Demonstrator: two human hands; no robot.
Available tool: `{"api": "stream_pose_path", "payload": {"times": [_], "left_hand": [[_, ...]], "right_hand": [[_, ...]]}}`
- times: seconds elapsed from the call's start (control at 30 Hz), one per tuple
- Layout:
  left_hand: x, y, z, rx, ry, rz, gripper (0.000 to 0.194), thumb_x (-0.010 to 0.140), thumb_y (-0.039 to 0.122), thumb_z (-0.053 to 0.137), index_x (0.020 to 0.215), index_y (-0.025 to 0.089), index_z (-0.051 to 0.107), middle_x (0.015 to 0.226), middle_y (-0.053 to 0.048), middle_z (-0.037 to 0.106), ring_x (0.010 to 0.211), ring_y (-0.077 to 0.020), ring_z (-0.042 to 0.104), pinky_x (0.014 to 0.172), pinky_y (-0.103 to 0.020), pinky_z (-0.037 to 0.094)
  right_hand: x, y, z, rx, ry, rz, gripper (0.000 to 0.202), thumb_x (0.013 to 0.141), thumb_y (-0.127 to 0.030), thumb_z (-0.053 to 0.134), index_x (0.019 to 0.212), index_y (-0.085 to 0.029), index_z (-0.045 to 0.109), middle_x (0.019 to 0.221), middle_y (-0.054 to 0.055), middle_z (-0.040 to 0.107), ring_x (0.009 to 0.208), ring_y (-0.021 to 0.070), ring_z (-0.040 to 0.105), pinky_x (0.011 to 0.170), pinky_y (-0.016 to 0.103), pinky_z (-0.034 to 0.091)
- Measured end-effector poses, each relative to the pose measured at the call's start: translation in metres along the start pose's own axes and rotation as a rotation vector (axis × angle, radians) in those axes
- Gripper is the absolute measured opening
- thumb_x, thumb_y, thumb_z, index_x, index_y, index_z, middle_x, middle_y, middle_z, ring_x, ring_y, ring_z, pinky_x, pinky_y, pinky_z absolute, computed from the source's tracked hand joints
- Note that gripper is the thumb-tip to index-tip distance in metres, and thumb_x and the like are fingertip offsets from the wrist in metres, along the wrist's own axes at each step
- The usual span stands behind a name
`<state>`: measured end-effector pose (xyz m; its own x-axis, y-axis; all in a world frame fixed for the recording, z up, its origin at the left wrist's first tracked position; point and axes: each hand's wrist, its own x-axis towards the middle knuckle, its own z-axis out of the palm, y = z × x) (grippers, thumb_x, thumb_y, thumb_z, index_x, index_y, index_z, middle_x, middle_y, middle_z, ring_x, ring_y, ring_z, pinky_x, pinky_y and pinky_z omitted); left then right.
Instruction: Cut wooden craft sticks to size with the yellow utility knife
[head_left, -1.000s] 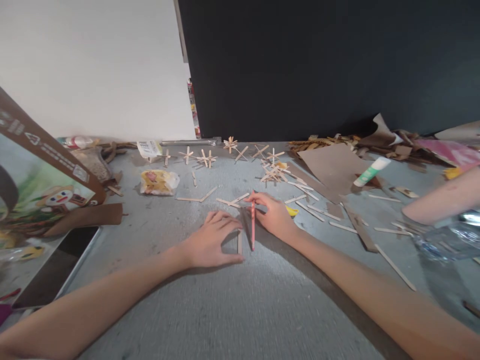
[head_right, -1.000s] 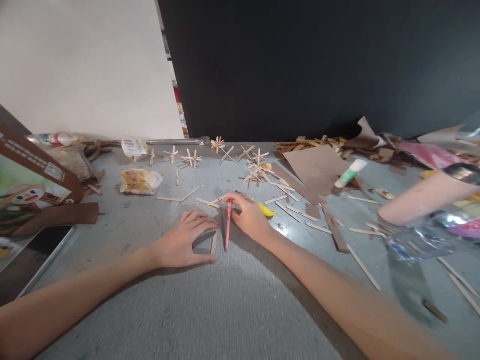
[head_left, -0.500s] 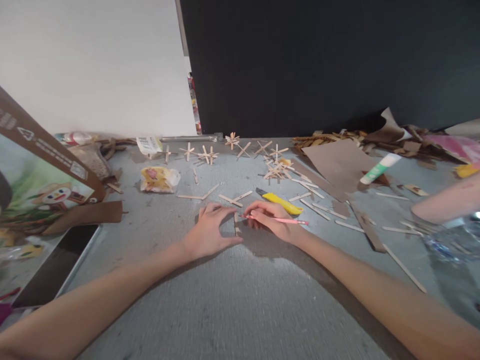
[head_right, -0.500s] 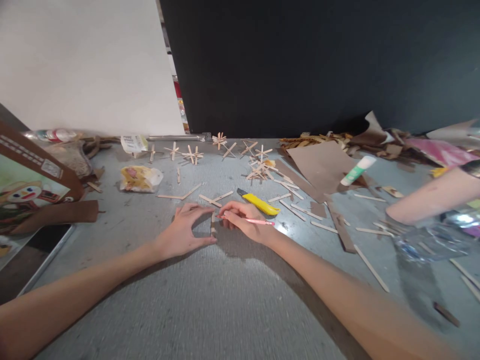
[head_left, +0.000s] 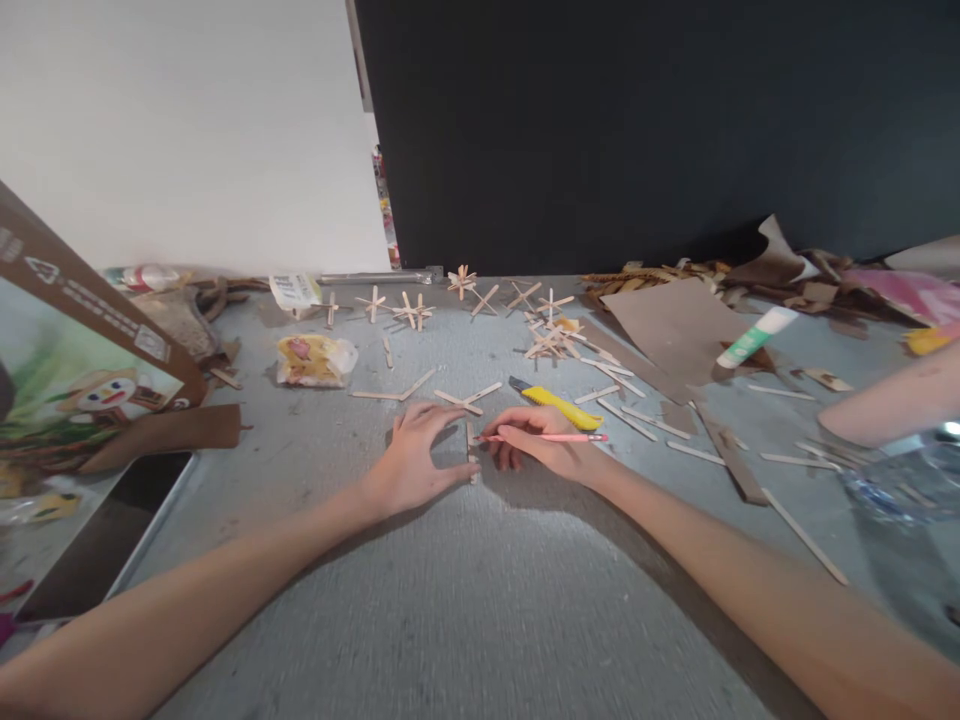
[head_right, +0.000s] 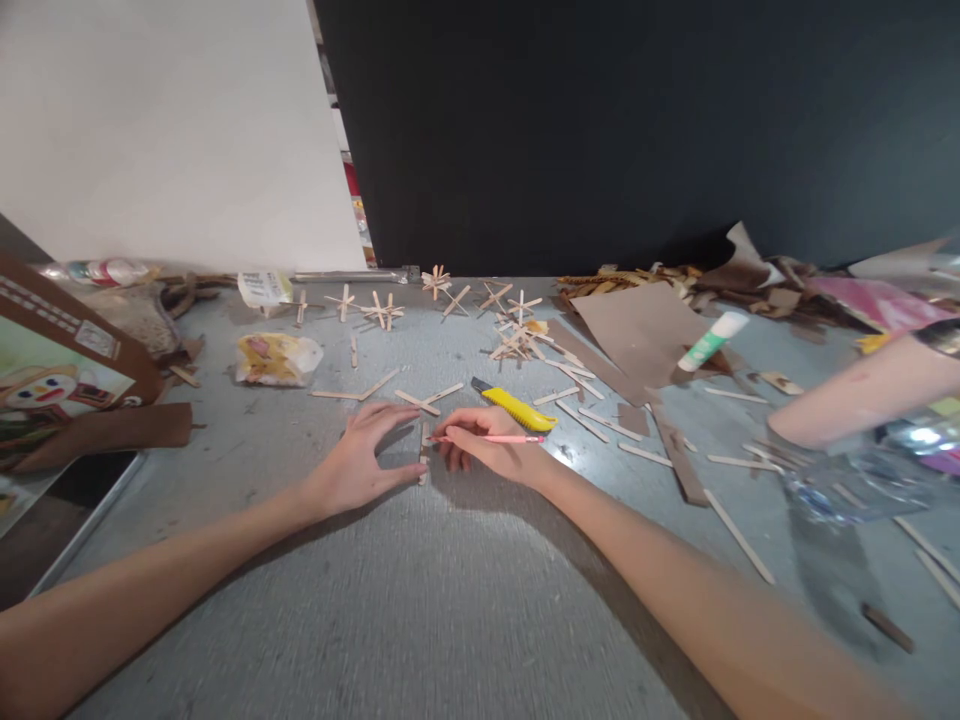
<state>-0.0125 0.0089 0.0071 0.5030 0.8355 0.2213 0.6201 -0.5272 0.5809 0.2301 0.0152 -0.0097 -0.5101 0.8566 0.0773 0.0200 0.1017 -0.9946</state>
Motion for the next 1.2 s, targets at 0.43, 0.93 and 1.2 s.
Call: {"api": "stream_pose_path", "payload": {"times": [0.43,0.93,1.2], "left_hand": [[0.0006,0.0025,0.0005,0.026,-0.078,-0.019,0.058,0.080,0.043,0.084,0.132,0.028,0.064,0.143,-0.008,0.067,0.139,-0.0329,0.055,0.122,-0.057,0.031],[0.0002,0.0082,-0.0026,0.038,-0.078,-0.024,0.057,0.080,0.048,0.082,0.130,0.028,0.065,0.140,-0.009,0.067,0.139,-0.0337,0.054,0.122,-0.057,0.030],[0.0007,0.0072,-0.0020,0.043,-0.092,-0.041,0.062,0.076,0.050,0.086,0.130,0.028,0.065,0.142,-0.009,0.066,0.140,-0.0352,0.053,0.122,-0.058,0.031]], "right_hand": [[-0.0005,-0.0004,0.0010,-0.006,0.017,0.032,0.024,0.090,-0.042,0.070,0.100,-0.020,0.070,0.078,0.001,0.071,0.056,0.0124,0.064,0.050,0.025,0.049],[-0.0007,-0.0050,0.0013,-0.097,-0.020,0.010,0.032,0.093,-0.051,0.068,0.097,-0.019,0.073,0.078,0.003,0.069,0.060,0.0128,0.062,0.052,0.025,0.048],[-0.0001,-0.0060,0.0026,-0.109,-0.001,0.052,0.024,0.089,-0.042,0.074,0.095,-0.018,0.073,0.068,0.002,0.067,0.058,0.0130,0.060,0.050,0.025,0.046]]}}
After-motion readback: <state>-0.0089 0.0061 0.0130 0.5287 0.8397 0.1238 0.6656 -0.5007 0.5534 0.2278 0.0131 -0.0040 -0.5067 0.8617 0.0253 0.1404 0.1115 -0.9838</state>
